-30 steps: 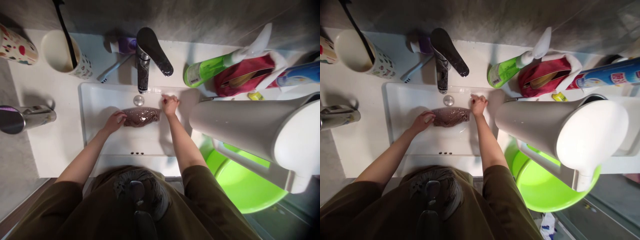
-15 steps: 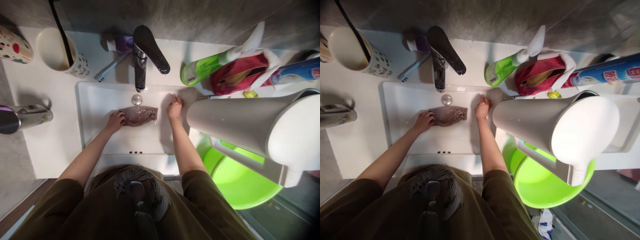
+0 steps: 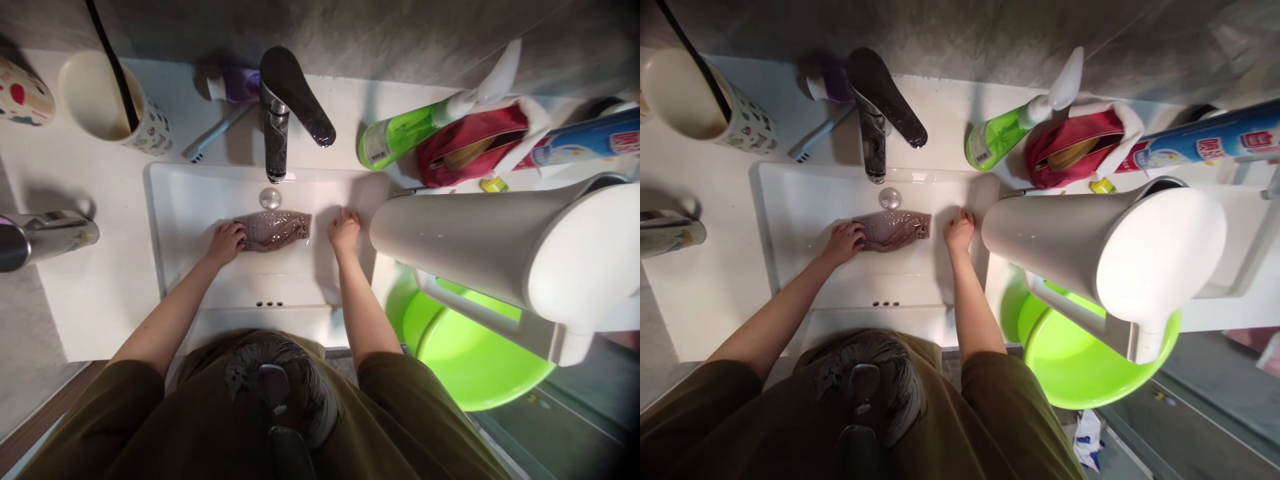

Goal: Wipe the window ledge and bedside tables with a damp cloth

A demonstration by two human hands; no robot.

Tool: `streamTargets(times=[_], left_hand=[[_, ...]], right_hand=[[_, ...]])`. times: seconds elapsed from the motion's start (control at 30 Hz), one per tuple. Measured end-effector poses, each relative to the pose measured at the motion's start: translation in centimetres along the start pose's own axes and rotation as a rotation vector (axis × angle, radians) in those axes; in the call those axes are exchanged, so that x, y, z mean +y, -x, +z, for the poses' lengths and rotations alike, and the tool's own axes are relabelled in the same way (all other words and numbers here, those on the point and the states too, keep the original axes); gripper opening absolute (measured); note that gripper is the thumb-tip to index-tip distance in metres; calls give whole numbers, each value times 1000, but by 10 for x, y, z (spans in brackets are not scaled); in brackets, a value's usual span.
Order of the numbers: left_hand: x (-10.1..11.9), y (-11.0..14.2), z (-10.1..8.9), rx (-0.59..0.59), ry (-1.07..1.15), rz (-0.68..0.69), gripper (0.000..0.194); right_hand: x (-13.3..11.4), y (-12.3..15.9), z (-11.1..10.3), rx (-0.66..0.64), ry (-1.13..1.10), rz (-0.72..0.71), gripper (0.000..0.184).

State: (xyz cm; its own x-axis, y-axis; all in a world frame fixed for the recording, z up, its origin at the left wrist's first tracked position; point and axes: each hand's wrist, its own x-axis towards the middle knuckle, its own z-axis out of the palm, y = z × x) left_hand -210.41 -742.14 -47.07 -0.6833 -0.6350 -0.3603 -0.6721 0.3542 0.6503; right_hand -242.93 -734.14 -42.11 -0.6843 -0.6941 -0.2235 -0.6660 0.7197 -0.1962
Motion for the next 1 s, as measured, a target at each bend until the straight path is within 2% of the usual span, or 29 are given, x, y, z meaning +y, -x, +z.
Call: streamTargets(times=[0.17, 0.27, 0.4, 0.57, 0.63, 0.77, 1.0], left_hand=[[0, 0, 0, -5, 36, -15, 13], [0, 0, 1, -4, 42, -27, 12], [-1, 0, 3, 21, 52, -27, 11], [2, -2, 0, -9, -5, -41, 12], [4, -2, -1, -31, -43, -58, 13], [8, -3, -5, -61, -90, -74, 14], [12, -2, -8, -76, -110, -68, 13]], right_hand=[[6, 18, -14, -87, 48, 67, 46], [1, 22, -22, -89, 17, 31, 49], [-26, 9, -20, -208, -24, -33, 65], [-63, -18, -1, -344, 82, 106, 74], [-70, -22, 5, -426, 160, 103, 73], [-70, -17, 6, -543, 380, -15, 71], [-53, 1, -5, -584, 555, -89, 59]])
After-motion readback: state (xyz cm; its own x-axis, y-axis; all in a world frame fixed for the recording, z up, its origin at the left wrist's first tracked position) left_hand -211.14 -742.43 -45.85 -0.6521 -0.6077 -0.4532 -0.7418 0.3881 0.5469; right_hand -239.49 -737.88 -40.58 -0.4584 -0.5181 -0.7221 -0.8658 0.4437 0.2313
